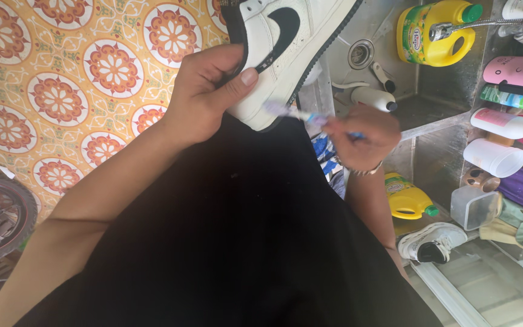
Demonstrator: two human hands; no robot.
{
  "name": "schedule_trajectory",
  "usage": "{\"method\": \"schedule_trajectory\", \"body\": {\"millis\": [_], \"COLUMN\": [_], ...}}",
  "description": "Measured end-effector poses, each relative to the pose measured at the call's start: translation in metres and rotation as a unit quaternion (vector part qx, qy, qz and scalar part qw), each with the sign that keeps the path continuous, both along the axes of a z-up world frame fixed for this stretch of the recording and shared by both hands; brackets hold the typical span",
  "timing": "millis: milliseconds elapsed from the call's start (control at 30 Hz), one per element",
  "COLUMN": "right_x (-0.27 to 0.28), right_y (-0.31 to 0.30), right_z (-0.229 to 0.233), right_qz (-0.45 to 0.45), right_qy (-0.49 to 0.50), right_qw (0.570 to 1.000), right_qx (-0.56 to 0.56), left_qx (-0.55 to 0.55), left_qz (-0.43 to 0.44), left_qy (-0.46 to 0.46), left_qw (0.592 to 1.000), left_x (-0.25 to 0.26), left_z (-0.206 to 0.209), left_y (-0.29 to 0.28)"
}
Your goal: The person scrubs a white sneaker with a toothbrush over a sink. They rotate the shoe to clean different areas, including the toe box, sides, and heel, while holding the shoe in one hand and the brush in the other.
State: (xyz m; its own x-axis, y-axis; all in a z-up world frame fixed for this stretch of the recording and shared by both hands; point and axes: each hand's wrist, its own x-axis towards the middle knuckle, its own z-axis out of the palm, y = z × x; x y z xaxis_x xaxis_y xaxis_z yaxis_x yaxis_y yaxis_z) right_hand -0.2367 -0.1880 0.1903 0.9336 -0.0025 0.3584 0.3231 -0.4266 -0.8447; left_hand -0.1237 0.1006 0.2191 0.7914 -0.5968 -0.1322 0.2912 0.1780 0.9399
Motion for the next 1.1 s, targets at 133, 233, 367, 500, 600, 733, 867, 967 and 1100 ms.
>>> {"method": "schedule_trajectory", "body": {"millis": [133,233,367,500,600,733,867,967,1100], "right_x": [0.000,0.004,0.004,0.005,0.004,0.003,0.004,0.005,0.004], "right_y": [-0.001,-0.001,-0.003,-0.003,-0.002,-0.006,-0.008,-0.008,-0.013], "right_z": [0.000,0.000,0.000,-0.001,-0.003,-0.004,-0.004,-0.003,-0.001], "right_qz": [-0.078,0.035,-0.006,-0.042,0.054,-0.060,-0.030,0.023,-0.110], "right_qy": [0.018,-0.007,-0.033,0.010,-0.023,0.005,-0.042,-0.022,-0.028], "right_qw": [0.997,0.999,0.999,0.999,0.998,0.998,0.998,0.999,0.992], "right_qx": [-0.023,0.000,-0.011,0.024,0.019,0.027,-0.046,0.038,-0.057], "left_qx": [-0.003,0.019,0.022,-0.014,-0.011,-0.001,-0.028,-0.022,-0.027], "left_qz": [0.022,0.023,0.016,0.026,0.023,0.031,0.033,0.029,0.028], "left_qy": [-0.008,-0.007,-0.004,0.011,0.024,0.013,0.029,0.023,0.057], "left_qw": [1.000,1.000,1.000,1.000,0.999,0.999,0.999,0.999,0.998], "left_x": [-0.003,-0.004,-0.006,-0.007,-0.009,-0.010,-0.011,-0.008,-0.011], "left_z": [0.000,0.002,0.004,0.003,0.003,0.001,0.001,0.002,0.002], "left_y": [-0.002,0.000,0.001,0.000,0.000,0.001,0.002,0.003,0.004]}}
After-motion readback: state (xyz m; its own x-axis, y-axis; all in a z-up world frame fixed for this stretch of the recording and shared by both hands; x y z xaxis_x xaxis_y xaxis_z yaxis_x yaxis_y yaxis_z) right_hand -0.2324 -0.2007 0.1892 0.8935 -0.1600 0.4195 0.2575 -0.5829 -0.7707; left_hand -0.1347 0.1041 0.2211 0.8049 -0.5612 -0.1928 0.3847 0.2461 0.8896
